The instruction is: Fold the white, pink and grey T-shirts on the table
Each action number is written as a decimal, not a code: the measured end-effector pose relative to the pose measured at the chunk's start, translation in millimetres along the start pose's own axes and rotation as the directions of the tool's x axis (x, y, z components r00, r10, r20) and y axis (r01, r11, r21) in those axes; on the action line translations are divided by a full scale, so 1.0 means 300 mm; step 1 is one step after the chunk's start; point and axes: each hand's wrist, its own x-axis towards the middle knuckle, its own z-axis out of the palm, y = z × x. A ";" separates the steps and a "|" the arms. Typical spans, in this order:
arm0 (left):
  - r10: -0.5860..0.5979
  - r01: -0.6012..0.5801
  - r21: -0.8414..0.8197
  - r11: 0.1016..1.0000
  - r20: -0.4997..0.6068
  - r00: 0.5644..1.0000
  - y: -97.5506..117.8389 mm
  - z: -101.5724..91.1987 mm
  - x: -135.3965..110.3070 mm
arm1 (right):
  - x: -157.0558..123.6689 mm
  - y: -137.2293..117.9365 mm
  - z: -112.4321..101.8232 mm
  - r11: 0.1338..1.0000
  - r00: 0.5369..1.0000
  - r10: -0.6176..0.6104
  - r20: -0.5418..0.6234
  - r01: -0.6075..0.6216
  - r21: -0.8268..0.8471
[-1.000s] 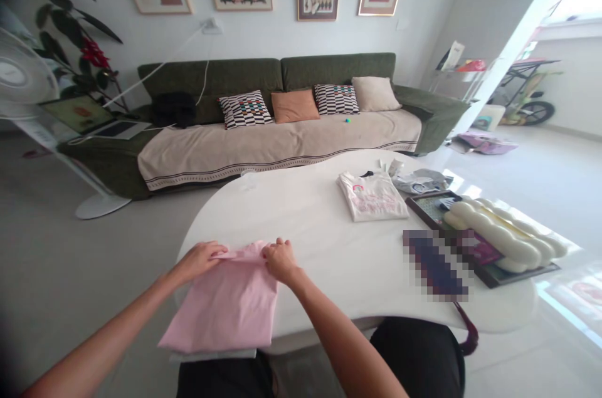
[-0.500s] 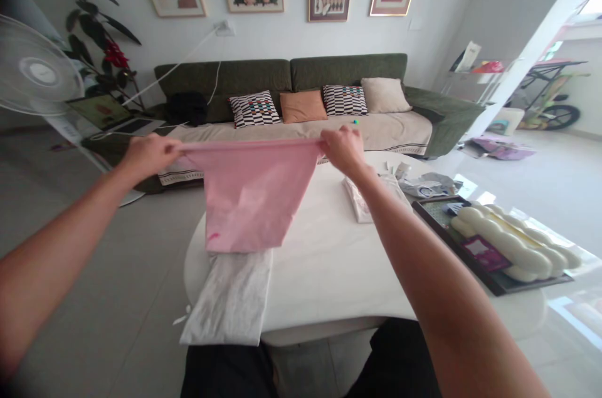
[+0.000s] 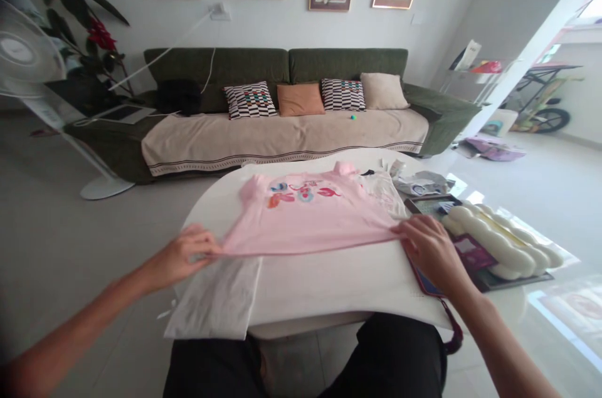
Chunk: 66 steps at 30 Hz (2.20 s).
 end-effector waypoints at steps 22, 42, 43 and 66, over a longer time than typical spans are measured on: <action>-0.713 0.723 0.210 0.658 -0.132 0.688 -0.570 0.482 -0.050 | -0.160 -0.647 0.587 0.967 0.868 0.193 0.458 -0.247 0.062; -0.372 0.371 0.117 0.921 -0.018 0.928 -0.162 0.639 0.496 | -0.150 -0.570 0.621 0.890 0.804 0.453 0.385 -0.435 -0.137; -0.389 0.388 0.122 0.913 -0.020 0.921 -0.169 0.619 0.514 | -0.161 -0.577 0.625 0.890 0.805 0.452 0.385 -0.434 -0.139; -0.415 0.403 0.134 0.906 0.081 0.906 -0.441 0.669 0.903 | 0.315 -0.210 0.814 0.917 0.820 0.396 0.414 -0.380 -0.124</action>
